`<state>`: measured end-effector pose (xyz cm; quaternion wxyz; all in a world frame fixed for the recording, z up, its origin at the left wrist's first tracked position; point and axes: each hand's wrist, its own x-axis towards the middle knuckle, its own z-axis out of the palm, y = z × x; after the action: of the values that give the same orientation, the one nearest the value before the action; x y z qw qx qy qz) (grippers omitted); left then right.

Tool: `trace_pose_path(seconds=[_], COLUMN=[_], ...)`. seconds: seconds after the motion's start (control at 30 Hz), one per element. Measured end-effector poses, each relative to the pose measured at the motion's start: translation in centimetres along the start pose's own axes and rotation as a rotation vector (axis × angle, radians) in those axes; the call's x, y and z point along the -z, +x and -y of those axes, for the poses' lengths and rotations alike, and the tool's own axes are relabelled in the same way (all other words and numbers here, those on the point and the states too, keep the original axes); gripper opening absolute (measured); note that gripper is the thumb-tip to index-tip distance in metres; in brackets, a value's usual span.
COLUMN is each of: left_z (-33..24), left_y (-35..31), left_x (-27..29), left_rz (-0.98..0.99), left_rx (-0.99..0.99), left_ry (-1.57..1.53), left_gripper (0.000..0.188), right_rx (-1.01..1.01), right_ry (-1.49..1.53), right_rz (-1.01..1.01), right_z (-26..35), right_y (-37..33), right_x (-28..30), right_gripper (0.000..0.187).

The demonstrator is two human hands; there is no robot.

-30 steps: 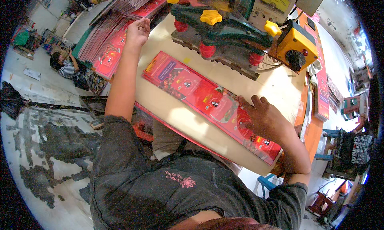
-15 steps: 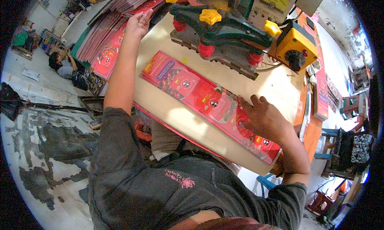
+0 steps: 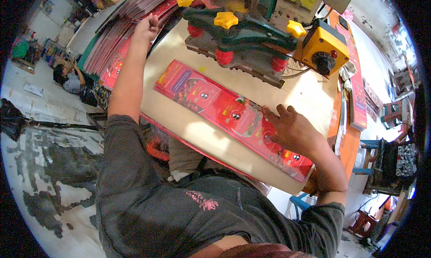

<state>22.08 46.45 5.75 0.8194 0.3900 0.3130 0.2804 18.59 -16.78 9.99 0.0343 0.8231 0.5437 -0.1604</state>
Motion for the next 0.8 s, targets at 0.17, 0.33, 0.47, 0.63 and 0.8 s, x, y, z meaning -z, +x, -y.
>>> trace_pose_path(seconds=[0.17,0.33,0.47,0.63,0.8], left_z=[1.6,1.2,1.9,1.3,-0.1], left_y=[-0.2,0.3,-0.3,-1.6,-0.7], left_x=[-1.1,0.4,-0.6,-2.0,-0.7], left_rz=[-0.030,0.007,0.005,0.057,0.087], left_rx=[-0.054,-0.159,-0.155,-0.108,0.003], left_ry=[0.147,0.116,0.083,0.209,0.146], left_gripper=[0.013,0.019,0.017,0.019,0.029], right_rx=[-0.011,0.101,0.026,-0.027,-0.012], right_ry=[-0.022,-0.058,-0.046,-0.020,-0.001], right_rz=[0.004,-0.113,-0.030,0.031,0.008], right_z=[-0.1,-0.7,-0.3,-0.1,0.1], right_y=[0.1,-0.2,0.3,0.2,0.3], right_x=[0.0,-0.9,-0.5,0.2,0.3], right_gripper=[0.083,0.075,0.078,0.081,0.082])
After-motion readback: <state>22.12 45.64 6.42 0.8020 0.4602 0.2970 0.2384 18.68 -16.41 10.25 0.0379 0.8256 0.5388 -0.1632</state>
